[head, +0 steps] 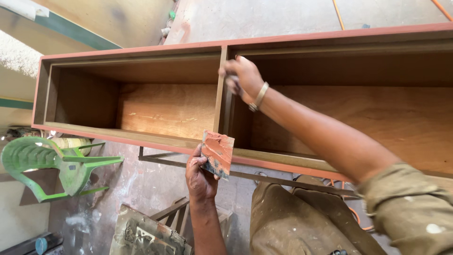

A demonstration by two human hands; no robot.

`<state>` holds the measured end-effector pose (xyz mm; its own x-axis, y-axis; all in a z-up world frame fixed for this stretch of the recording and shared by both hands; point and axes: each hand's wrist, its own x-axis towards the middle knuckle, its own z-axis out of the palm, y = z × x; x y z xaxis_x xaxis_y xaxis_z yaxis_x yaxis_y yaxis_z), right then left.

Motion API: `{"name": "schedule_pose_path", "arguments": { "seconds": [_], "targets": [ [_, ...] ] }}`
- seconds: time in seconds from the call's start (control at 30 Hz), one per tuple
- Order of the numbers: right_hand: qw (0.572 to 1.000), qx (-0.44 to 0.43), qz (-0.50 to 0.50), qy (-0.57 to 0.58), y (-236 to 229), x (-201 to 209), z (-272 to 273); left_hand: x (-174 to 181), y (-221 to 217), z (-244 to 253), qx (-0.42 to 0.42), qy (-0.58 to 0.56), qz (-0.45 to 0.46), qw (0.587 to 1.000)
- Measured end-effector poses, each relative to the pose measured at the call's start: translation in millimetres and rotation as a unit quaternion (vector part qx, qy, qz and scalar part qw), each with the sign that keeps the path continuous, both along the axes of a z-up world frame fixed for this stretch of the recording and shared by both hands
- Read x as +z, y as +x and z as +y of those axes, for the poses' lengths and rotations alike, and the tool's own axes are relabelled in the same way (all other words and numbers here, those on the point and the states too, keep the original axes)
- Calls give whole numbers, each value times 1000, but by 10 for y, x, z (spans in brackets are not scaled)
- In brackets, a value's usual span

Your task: The person applies reddish-brown wood filler to the edges and corners of a wooden cabinet using a putty knife. They repeatedly scoop filler from a container and smooth it along the cabinet's seams and edges.

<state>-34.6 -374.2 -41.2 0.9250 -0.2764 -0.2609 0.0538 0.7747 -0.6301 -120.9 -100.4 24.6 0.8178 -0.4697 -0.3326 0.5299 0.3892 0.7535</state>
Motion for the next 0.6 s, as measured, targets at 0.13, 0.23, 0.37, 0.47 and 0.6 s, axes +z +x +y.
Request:
{"name": "schedule_pose_path", "arguments": {
  "seconds": [0.13,0.23,0.37,0.47,0.6],
  "targets": [
    [994,27,97,-54,-278,-216,-73,-9,-30,-48,-9,-10,-9,1000],
    [991,52,102,-65,-236,-375,-55,-25,-41,-76,-17,-24,-11,1000],
    [995,26,80,-44,-64,-440,-56,-56,-77,-74,-25,-34,-13,999],
    [996,16,85,-2,26,-352,-46,-39,-110,-36,-3,-27,-7,1000],
    [995,-7,73,66,167,-142,-2,-46,-119,-16,-4,-27,-14,1000]
  ]
}}
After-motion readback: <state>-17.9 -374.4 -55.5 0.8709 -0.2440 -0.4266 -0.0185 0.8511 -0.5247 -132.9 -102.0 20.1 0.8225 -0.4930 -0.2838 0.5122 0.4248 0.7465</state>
